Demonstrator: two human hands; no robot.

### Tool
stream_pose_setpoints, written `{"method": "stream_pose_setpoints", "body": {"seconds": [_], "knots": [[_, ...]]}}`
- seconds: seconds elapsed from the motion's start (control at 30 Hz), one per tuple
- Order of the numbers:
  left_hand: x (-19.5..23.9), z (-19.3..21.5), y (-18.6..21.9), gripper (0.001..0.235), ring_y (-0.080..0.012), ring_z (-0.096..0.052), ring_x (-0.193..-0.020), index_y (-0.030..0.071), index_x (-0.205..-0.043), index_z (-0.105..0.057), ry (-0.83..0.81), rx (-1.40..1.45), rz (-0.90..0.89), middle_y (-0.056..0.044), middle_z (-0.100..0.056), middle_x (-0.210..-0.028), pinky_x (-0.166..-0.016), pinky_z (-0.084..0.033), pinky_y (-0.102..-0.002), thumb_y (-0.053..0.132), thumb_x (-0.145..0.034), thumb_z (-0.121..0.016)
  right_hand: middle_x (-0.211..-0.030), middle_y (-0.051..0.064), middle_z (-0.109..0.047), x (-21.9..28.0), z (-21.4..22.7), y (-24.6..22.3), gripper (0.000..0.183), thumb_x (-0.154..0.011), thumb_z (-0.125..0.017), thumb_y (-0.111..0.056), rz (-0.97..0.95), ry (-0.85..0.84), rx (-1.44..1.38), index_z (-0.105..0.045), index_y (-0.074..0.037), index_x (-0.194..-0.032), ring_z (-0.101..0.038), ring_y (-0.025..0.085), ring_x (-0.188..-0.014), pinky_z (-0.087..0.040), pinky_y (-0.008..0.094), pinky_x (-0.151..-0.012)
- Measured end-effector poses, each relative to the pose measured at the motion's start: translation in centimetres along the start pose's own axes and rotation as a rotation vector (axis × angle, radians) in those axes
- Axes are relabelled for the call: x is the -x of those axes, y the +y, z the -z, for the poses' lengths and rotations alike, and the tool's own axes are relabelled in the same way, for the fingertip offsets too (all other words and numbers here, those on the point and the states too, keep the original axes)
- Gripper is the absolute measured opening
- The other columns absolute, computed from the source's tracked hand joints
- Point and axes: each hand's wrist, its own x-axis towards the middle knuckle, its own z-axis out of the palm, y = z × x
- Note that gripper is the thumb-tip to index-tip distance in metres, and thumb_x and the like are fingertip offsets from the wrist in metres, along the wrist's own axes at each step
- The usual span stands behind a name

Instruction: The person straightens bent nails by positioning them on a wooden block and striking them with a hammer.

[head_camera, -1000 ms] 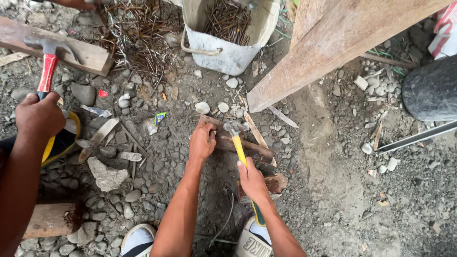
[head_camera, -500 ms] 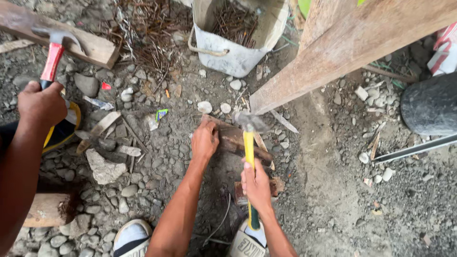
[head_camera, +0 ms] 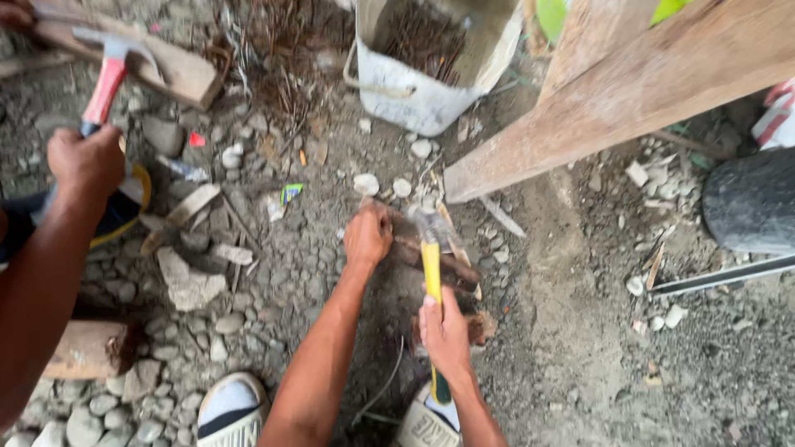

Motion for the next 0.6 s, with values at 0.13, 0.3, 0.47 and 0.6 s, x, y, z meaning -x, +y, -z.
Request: {"method": "stream_pose_setpoints", "body": {"seconds": [0.13, 0.3, 0.47, 0.6], "knots": [[-0.2, 0.9, 1.3, 0.005, -0.0413, -0.069, -0.092, 0.011, -0.088, -0.071, -0.08, -0.099, 0.014, -0.019, -0.071, -0.096, -0.08, -0.054, -0.052, 0.011, -0.083, -0.07, -0.067, -0.005, -0.05, -1.0, 0.0, -0.7, 0.032, -0.104, -0.047, -0.027, 0.169, 0.072, -0.026, -0.056, -0.008, -0.127, -0.045, 0.004, -0.055, -0.04, 0.024, -0.048], [0.3, 2.6, 3.2, 0.02, -0.0386, -0.068, -0.092, 0.014, -0.095, -0.074, -0.022, -0.025, 0.011, -0.015, -0.07, -0.098, -0.079, -0.052, -0.05, 0.006, -0.077, -0.068, -0.064, -0.003, -0.054, -2.9, -0.8, 1.1, 0.027, -0.106, -0.049, -0.029, 0.13, 0.115, 0.277, -0.057, -0.005, -0.117, -0.053, 0.004, -0.053, -0.044, 0.023, -0.049], [-0.3, 3.4, 3.5, 0.018, -0.039, -0.068, -0.091, 0.014, -0.095, -0.075, -0.03, -0.027, -0.016, -0.014, -0.069, -0.096, -0.077, -0.053, -0.05, 0.006, -0.08, -0.068, -0.063, -0.001, -0.046, -2.6, -0.2, 0.2, 0.031, -0.104, -0.047, -0.029, 0.011, 0.036, -0.063, -0.057, -0.008, -0.125, -0.042, 0.009, -0.05, -0.036, 0.028, -0.043], [0.2, 3.4, 3.6, 0.014, -0.0376, -0.068, -0.09, 0.01, -0.091, -0.071, -0.021, -0.088, -0.087, -0.014, -0.068, -0.095, -0.078, -0.054, -0.049, 0.005, -0.078, -0.067, -0.068, -0.002, -0.05, -1.6, 0.6, -0.7, 0.032, -0.105, -0.044, -0.029, 0.155, 0.083, -0.053, -0.054, -0.008, -0.126, -0.046, 0.007, -0.053, -0.04, 0.027, -0.045]]}}
